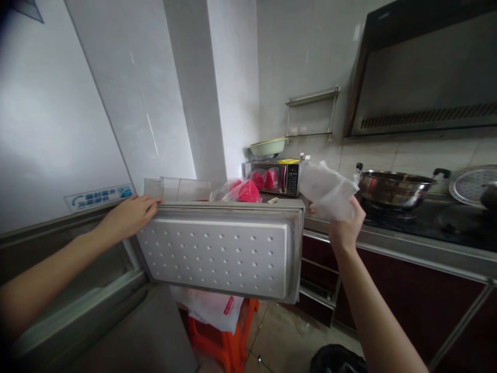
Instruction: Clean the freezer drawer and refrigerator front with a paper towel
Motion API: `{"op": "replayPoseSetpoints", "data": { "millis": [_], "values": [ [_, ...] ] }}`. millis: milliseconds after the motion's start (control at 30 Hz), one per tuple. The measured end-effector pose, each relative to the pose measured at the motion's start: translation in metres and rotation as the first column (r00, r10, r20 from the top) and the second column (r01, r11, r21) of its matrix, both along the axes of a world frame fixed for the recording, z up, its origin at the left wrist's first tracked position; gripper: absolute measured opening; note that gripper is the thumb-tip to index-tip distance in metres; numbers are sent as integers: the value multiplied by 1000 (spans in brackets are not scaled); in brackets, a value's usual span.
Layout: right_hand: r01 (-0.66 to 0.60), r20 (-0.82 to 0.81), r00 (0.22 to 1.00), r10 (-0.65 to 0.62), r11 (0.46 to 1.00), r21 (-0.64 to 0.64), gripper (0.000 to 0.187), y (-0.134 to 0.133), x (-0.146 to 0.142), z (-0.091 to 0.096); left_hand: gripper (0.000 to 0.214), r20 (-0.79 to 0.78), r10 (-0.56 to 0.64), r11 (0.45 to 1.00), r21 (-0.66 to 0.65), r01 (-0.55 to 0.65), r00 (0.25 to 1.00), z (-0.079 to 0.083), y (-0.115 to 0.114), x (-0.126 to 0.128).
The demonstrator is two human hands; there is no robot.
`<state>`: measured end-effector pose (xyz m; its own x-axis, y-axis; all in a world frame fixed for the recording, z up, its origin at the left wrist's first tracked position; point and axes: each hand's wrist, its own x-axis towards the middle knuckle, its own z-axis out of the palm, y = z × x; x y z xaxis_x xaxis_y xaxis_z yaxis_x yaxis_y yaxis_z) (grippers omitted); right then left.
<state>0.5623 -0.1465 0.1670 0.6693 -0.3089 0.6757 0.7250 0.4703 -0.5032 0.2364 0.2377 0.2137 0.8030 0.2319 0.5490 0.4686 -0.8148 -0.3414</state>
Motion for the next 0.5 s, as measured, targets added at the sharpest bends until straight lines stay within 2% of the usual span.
{"op": "replayPoseSetpoints", "data": {
  "millis": [67,100,133,167,200,233,267,300,333,367,433,500],
  "values": [
    [-144,-19,989,144,989,-35,16,4,-9,3,54,16,-33,999,-4,33,999,-3,2,-8],
    [-188,-17,982,187,974,-129,14,4,-14,7,54,23,-50,999,-9,50,998,-4,2,-12],
    [-206,-13,977,212,932,-299,14,3,-19,11,54,31,-65,998,-17,65,997,-5,3,-16],
    [-180,4,978,208,854,-488,15,1,-24,17,55,43,-72,997,-36,74,996,-6,3,-20],
    [-102,43,984,172,747,-657,16,-1,-31,23,55,56,-72,995,-71,76,996,-7,3,-24],
    [17,107,989,104,633,-774,17,-3,-39,29,56,75,-67,990,-121,76,995,-7,3,-27],
    [150,190,982,19,538,-830,21,-5,-50,36,56,100,-64,981,-177,82,993,-7,0,-30],
    [270,275,959,-64,486,-831,25,-7,-63,41,57,139,-67,968,-232,98,988,-5,-5,-33],
    [357,342,932,-123,481,-801,29,-8,-79,45,58,191,-83,952,-276,134,978,-4,-13,-37],
    [404,385,911,-151,516,-755,32,-7,-97,48,59,253,-112,934,-304,189,961,-1,-25,-41],
    [349,402,911,-86,679,-646,31,-5,-138,49,57,396,-194,893,-307,329,897,6,-65,-55],
    [280,423,906,-21,780,-560,27,1,-181,46,50,491,-278,845,-282,453,825,12,-120,-74]
  ]
}}
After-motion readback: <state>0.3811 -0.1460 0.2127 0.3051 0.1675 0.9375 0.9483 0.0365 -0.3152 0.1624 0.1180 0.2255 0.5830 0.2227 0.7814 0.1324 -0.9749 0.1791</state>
